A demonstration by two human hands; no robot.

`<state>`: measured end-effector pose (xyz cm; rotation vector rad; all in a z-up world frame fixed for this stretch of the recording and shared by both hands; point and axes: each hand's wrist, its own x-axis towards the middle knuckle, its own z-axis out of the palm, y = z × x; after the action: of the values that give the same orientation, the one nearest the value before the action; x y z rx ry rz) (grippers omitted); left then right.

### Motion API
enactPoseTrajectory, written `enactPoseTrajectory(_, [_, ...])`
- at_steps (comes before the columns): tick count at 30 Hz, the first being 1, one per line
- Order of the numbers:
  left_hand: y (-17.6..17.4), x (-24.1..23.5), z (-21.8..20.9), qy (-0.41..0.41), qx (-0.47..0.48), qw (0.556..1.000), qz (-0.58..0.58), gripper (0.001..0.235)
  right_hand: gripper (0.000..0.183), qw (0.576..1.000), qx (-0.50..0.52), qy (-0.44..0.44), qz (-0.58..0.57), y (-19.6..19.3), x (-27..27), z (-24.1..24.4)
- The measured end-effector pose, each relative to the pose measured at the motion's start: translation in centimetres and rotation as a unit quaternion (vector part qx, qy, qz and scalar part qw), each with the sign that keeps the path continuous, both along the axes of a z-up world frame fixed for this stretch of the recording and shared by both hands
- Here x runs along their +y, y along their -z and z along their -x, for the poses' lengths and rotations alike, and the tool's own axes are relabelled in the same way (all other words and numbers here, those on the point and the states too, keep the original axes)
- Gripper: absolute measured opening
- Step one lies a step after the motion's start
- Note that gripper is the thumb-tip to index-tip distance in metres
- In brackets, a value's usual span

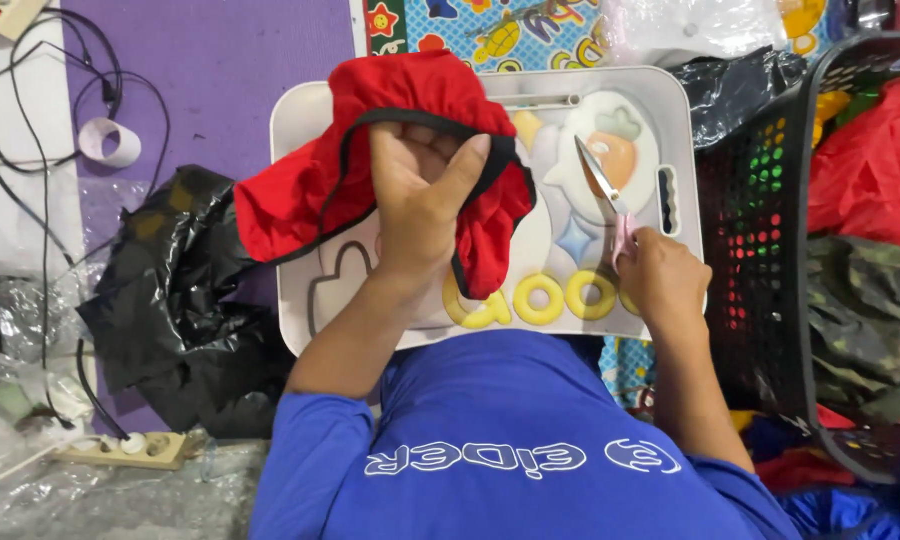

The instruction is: The person holds a red fabric item with a black elastic band and uses pink scissors to cut the elastic band at multiple points. They repeatedly stretch the band to check the cuts and continue trimming the elastic along the edge of the fabric.

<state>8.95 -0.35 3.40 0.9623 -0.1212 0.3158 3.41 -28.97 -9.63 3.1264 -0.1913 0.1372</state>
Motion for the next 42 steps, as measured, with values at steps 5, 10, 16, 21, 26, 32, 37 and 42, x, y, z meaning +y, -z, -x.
enactPoseTrajectory(5, [0.3,-1.2,-2.0,0.027,-0.002,0.998,0.060,0.038,0.027,0.989,0.002,-0.063,0.132,2.5,-2.3,-0.2])
enactPoseTrajectory(10, [2.7,-2.1,-3.8,0.020,-0.002,0.997,0.068,0.036,0.025,0.993,0.050,-0.088,0.058,-0.1,-1.4,0.0])
enactPoseTrajectory(16, [3.8,-2.7,-4.3,0.030,0.030,0.994,0.098,0.028,0.042,0.992,0.070,-0.093,-0.050,-0.6,-1.1,0.5])
enactPoseTrajectory(21, [3.2,-2.8,-3.9,0.032,0.060,0.991,0.116,0.019,0.033,0.988,-0.052,-0.139,0.042,-4.2,1.3,-1.6])
enactPoseTrajectory(26, [4.7,-2.8,-3.7,0.028,0.080,0.987,0.134,0.009,0.019,0.844,-0.298,-0.310,-0.320,-10.9,7.7,-5.9])
enactPoseTrajectory(32, [3.4,-1.9,-3.6,0.011,0.056,0.991,0.124,0.007,0.030,0.797,-0.255,-0.382,-0.393,-15.0,12.5,-10.6])
enactPoseTrajectory(37, [3.4,-1.2,-4.1,0.013,0.057,0.992,0.112,0.010,0.021,0.763,-0.185,-0.365,-0.501,-15.2,12.2,-11.1])
enactPoseTrajectory(42, [2.6,-1.4,-4.0,0.026,0.064,0.994,0.085,0.009,0.020,0.780,-0.220,-0.369,-0.455,-14.5,12.0,-12.1])
